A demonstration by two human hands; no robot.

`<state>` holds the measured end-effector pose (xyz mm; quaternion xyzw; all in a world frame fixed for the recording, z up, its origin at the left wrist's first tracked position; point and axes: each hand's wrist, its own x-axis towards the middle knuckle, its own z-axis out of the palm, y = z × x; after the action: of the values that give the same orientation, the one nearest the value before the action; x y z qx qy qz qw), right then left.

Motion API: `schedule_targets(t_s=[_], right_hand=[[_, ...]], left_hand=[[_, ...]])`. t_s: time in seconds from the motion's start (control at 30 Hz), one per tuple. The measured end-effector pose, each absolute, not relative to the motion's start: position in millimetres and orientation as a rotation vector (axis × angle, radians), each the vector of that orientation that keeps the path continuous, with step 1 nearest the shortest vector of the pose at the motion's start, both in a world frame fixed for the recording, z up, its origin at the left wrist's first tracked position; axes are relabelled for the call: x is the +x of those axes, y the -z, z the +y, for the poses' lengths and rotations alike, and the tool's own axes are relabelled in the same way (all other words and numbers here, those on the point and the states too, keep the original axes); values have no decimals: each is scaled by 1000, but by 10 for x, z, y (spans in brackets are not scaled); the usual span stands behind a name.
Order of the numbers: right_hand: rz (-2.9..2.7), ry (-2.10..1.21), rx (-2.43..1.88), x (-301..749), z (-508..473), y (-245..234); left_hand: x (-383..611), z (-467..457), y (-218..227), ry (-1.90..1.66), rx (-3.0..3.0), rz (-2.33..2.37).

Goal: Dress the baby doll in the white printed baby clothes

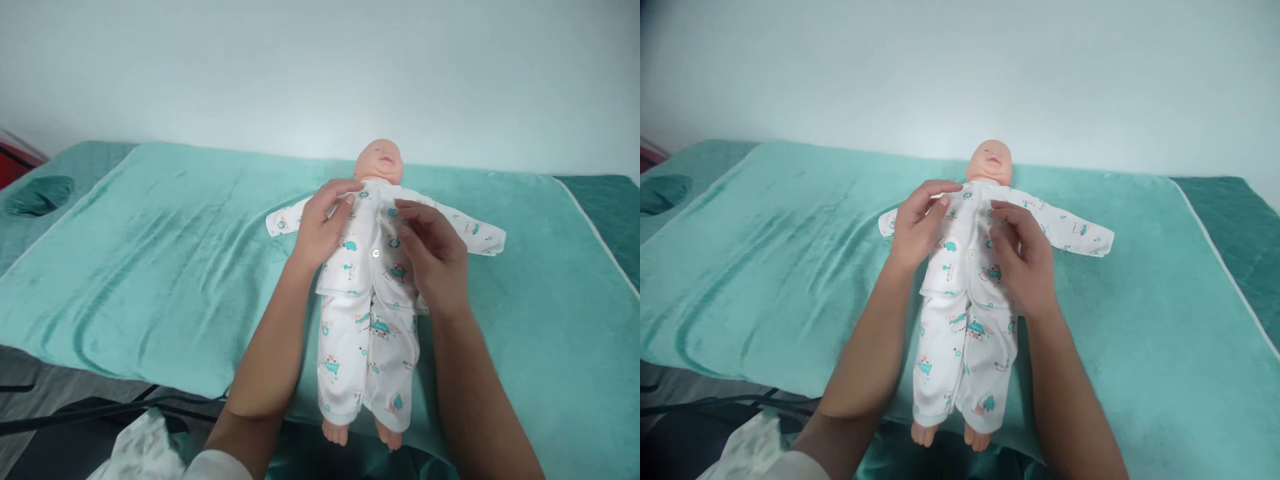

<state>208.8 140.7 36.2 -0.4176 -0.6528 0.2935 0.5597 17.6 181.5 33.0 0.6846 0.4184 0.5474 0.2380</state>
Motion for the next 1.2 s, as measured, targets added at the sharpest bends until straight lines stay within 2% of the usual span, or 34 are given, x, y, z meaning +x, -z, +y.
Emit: schedule_targets(t_s=[0.13,0.27,0.63,0.97,1.2], right_hand=[[-1814,-469,-1095,2070,1474,-258],[-1886,-406,-1127,2075,1520,-199],[-1938,-310,-1244,2051,1599,-195],[-1994,-324,-1180,2085,1797,-305],[-1819,-599,-1152,2114,1914,-237]], left_hand=[[262,1872,-264,-1312,2214,1032],[315,1907,-258,-1162,2323,1120],[374,2007,-281,-1139,2274,1297],[358,2009,-243,-1158,2220,1297],[333,2005,-233,-1165,2182,1289]])
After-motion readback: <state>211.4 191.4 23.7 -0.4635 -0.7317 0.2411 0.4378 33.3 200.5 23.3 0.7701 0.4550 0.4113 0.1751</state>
